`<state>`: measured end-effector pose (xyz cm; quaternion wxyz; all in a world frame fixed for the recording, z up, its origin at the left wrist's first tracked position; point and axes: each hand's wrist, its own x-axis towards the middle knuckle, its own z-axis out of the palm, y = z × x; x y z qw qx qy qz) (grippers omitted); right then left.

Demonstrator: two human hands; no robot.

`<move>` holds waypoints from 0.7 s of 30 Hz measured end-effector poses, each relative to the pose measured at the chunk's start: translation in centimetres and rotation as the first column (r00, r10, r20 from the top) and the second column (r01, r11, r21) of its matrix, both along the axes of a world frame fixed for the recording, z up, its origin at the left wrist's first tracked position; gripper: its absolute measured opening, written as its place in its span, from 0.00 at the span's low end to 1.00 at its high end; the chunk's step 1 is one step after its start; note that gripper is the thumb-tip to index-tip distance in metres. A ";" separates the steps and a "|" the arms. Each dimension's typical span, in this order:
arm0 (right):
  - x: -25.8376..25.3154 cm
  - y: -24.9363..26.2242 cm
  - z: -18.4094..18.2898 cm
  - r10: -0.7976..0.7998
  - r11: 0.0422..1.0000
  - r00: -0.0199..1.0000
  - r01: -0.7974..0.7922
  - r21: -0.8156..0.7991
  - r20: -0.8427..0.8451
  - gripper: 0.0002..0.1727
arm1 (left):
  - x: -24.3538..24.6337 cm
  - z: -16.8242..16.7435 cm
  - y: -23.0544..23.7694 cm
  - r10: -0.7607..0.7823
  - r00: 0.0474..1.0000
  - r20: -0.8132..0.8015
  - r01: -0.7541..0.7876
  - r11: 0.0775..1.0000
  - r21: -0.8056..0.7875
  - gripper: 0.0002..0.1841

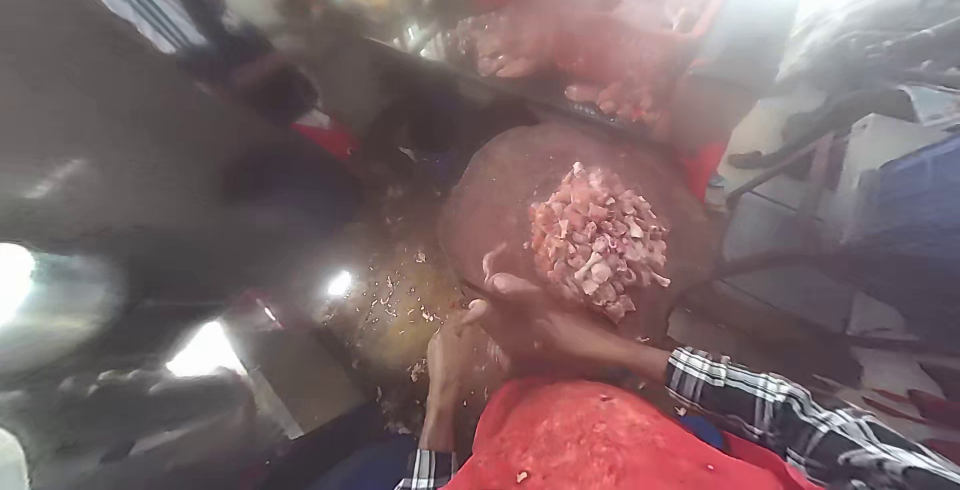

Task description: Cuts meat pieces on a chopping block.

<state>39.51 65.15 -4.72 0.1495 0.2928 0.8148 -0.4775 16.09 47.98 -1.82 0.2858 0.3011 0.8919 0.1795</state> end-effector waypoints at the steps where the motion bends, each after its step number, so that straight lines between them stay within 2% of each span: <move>1: 1.1 -0.1 -1.3 0.012 1.000 0.996 -0.010 -0.028 0.084 0.37 | -0.8 0.7 -1.3 0.035 0.998 0.043 -0.036 0.999 0.031 0.18; 3: 3.4 0.8 -1.7 0.028 0.997 0.986 -0.016 -0.075 0.167 0.39 | -2.0 2.1 -3.7 0.091 0.984 0.155 -0.107 0.990 0.096 0.16; 5: 5.3 2.1 -1.6 -0.059 0.989 0.981 0.083 -0.124 0.186 0.39 | -2.4 3.1 -5.0 0.151 0.928 0.340 -0.224 0.956 0.189 0.15; 6: 5.7 2.9 -1.8 -0.131 0.980 0.974 0.156 -0.127 0.183 0.38 | -2.4 3.3 -5.1 0.173 0.864 0.473 -0.325 0.909 0.260 0.16; 8: 5.5 4.4 -1.6 -0.273 0.957 0.951 0.284 -0.066 0.143 0.38 | -1.3 3.0 -4.7 0.139 0.632 0.762 -0.589 0.725 0.356 0.20; 9: 4.6 4.8 -0.9 -0.336 0.940 0.936 0.341 -0.032 0.102 0.37 | -0.8 2.2 -4.3 0.082 0.512 0.855 -0.687 0.636 0.351 0.21; 10: 3.3 5.1 0.4 -0.383 0.923 0.922 0.384 -0.012 0.057 0.36 | -0.2 1.3 -3.5 0.052 0.441 0.896 -0.739 0.588 0.329 0.20; 11: 1.8 5.3 2.4 -0.407 0.913 0.913 0.407 -0.014 -0.002 0.34 | 0.4 0.1 -2.6 0.081 0.447 0.891 -0.740 0.593 0.317 0.20; 12: 0.6 5.3 4.6 -0.420 0.907 0.903 0.419 -0.036 -0.090 0.33 | 1.0 -1.7 -2.1 0.135 0.527 0.839 -0.670 0.674 0.312 0.22; 14: -1.6 4.6 9.2 -0.426 0.904 0.844 0.406 -0.130 -0.325 0.32 | 2.4 -5.6 -1.9 0.204 0.720 0.663 -0.420 0.889 0.182 0.23; 16: -2.7 3.8 12.0 -0.402 0.916 0.756 0.334 -0.224 -0.517 0.37 | 4.2 -8.0 -2.2 0.145 0.804 0.577 -0.222 0.973 0.064 0.25; 18: -2.5 2.3 12.0 -0.353 0.935 0.699 0.292 -0.201 -0.622 0.43 | 5.6 -9.3 -2.5 0.065 0.832 0.550 -0.089 0.996 0.018 0.27; 19: -1.9 1.3 10.3 -0.303 0.949 0.725 0.286 -0.130 -0.618 0.45 | 6.1 -9.5 -2.6 0.048 0.847 0.530 -0.053 0.999 -0.005 0.28; 20: -0.9 0.7 7.8 -0.243 0.963 0.799 0.268 -0.036 -0.551 0.45 | 6.4 -9.5 -2.5 0.035 0.864 0.502 -0.020 0.999 -0.036 0.29; 21: 0.4 0.4 5.3 -0.187 0.975 0.902 0.220 0.040 -0.390 0.42 | 6.5 -9.5 -2.4 0.021 0.877 0.480 0.011 0.998 -0.064 0.28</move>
